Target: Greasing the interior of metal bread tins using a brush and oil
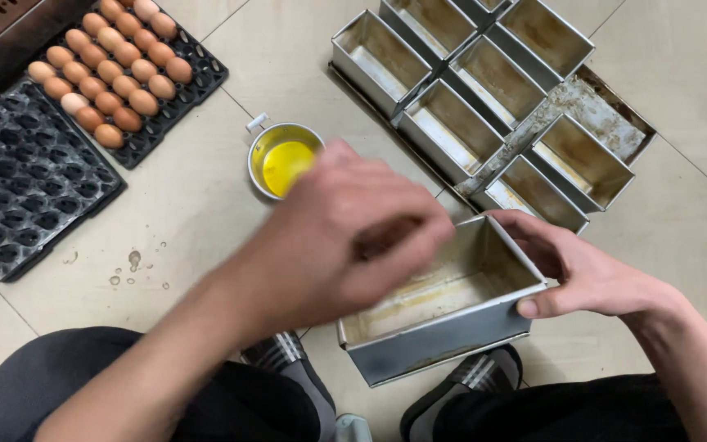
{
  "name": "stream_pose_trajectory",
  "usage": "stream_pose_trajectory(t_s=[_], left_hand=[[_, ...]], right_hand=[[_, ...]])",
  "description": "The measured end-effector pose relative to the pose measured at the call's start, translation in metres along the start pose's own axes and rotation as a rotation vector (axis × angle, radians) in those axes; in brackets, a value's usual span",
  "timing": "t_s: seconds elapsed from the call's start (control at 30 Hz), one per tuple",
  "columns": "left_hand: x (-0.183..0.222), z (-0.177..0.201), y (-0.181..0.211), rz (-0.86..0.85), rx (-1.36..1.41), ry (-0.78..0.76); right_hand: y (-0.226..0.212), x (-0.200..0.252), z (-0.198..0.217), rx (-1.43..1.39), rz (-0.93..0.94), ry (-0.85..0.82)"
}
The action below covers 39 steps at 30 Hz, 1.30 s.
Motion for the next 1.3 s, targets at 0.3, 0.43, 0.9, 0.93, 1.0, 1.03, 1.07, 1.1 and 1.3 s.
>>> stream_pose_trajectory(t_s=[0.3,0.43,0.9,0.93,1.0,1.03,1.07,1.1,1.3], left_hand=[[0.002,-0.001,-0.018,-0.04,-0.027,0.07],[0.01,-0.001,-0.014,-0.061,-0.028,0.082],[0.042,-0.011,-0.022,0.138,0.057,-0.145],[0.046,-0.014,-0.032,0.141,0.056,-0.141],[0.055,-0.022,-0.053,0.148,-0.071,-0.23],[0.051,-0.007,-0.044,0.148,-0.065,-0.224],[0.047,0.01,-0.034,0.119,-0.081,-0.129],[0.043,0.031,-0.023,0.095,-0.106,-0.043],[0.052,-0.013,-0.027,0.212,-0.083,-0.285]], right_hand=[[-0.001,-0.002,-0.002,-0.029,0.055,0.0],[-0.008,0.002,0.001,-0.025,0.028,0.029],[-0.009,-0.004,0.002,0.125,-0.06,0.045],[-0.009,-0.003,0.004,0.128,-0.059,0.041],[-0.008,-0.003,0.006,0.218,-0.074,0.059],[-0.007,-0.002,0.01,0.223,-0.08,0.056],[-0.005,0.0,0.015,0.232,-0.123,0.093],[-0.005,-0.003,0.016,0.231,-0.156,0.129],[-0.002,-0.005,0.018,0.23,-0.122,0.12]])
Point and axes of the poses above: each hand's wrist, its own x-axis away from the middle knuckle, its own z-axis out of the back of the hand, y = z × x, the point moved 2 cm from there along -x, towards the middle knuckle, and after that the axes turned 13 degrees about x, right-handed, at the moved point
